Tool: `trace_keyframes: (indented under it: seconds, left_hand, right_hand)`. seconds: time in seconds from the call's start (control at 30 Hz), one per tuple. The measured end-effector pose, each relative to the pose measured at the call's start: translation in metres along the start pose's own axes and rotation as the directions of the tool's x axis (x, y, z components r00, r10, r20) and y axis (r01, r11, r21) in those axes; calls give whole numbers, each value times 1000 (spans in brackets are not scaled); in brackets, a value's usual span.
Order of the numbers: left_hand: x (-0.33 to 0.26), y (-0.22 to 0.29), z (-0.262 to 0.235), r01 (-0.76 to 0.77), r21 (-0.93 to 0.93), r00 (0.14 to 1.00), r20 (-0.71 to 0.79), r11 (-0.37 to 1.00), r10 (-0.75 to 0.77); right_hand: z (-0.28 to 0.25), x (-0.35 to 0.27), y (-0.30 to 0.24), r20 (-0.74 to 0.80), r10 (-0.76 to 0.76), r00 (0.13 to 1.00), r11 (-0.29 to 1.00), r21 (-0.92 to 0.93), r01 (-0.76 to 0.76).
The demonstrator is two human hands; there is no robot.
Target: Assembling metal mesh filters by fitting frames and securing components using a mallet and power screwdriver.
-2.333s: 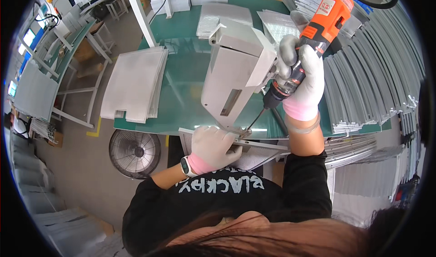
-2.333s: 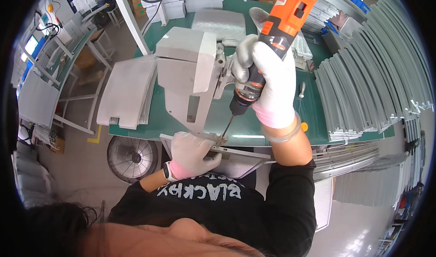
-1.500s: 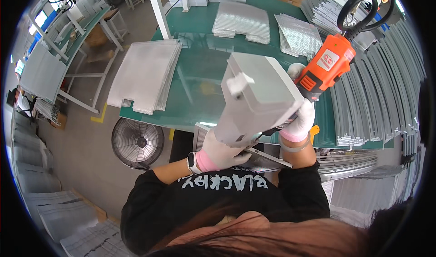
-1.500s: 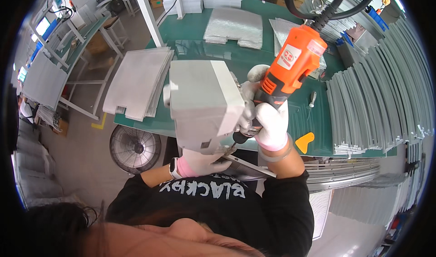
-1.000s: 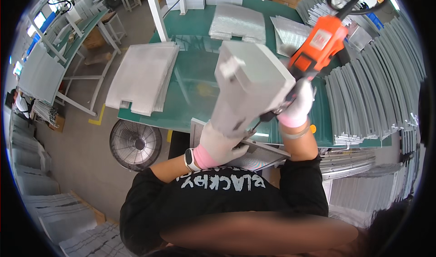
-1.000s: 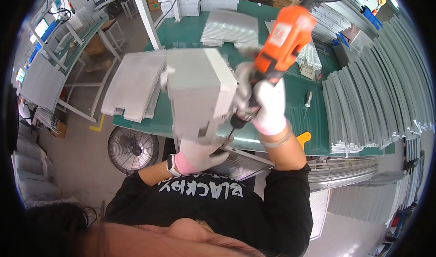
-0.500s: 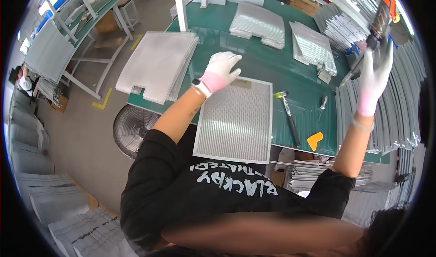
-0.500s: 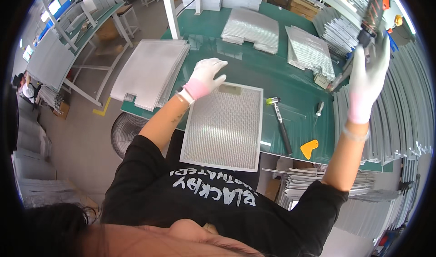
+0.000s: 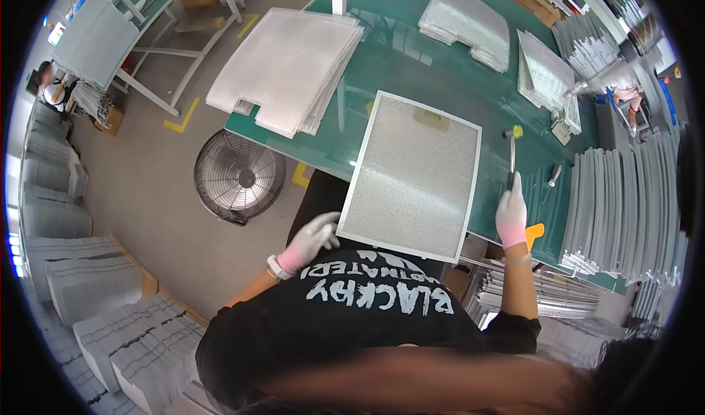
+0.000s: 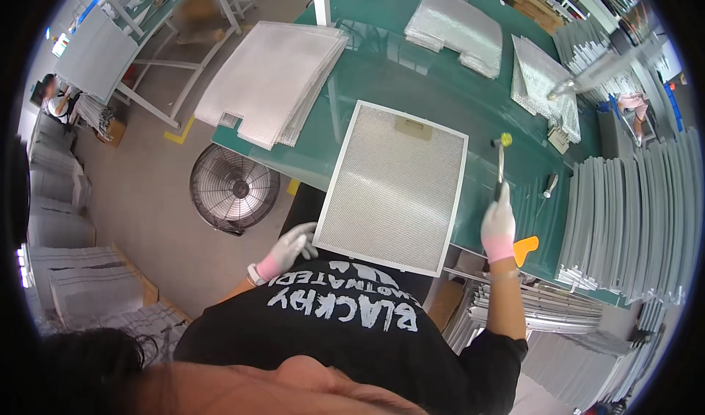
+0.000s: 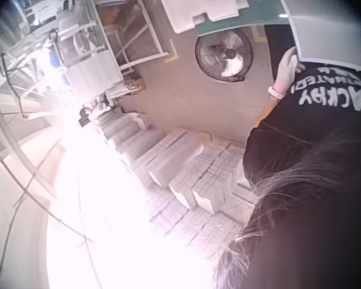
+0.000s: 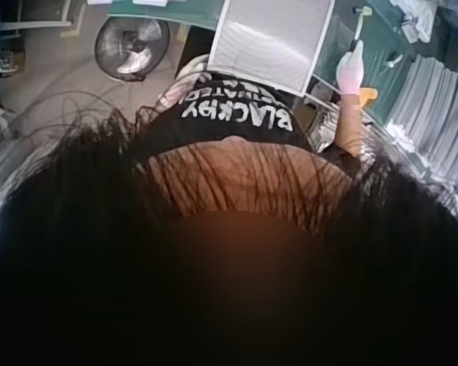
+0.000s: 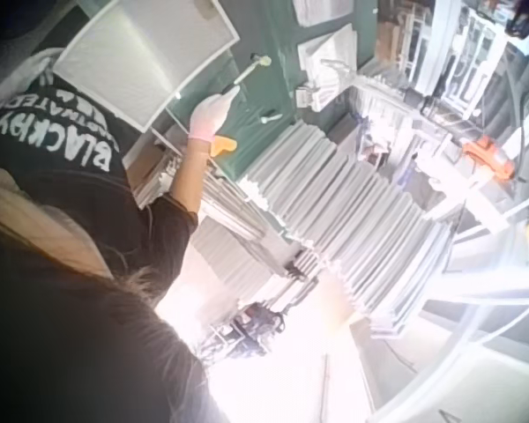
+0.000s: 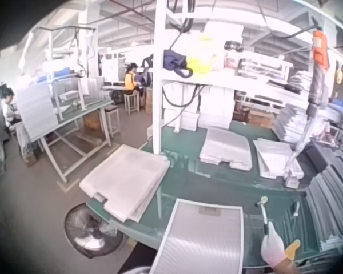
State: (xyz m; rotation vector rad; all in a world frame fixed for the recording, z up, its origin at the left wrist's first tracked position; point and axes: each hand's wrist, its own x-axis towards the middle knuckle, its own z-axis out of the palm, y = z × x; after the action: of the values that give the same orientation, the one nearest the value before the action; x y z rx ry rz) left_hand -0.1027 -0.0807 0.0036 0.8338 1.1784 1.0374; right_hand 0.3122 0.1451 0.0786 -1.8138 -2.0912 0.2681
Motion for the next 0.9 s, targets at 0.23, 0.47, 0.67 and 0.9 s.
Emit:
trace_keyframes:
  seconds: [0.23,0.47,0.67,0.9]
  left_hand:
    - [13,-5,14,104,-21,994,17,994,-104]
    - [17,-15,10,145,9,989,25,989,-146]
    - [17,-1,12,35,-70,999,15,997,-34]
    - [8,71,-40,-164,260,985,88,951,146]
  right_hand:
    - [42,29,-152,5,-440,898,861,285,421]
    - [58,47,-196,351,-333,876,930,-34,367]
    - [39,61,-173,339,-232,912,951,-116,285]
    - [-3,35,22,-26,-322,946,916,-261,305]
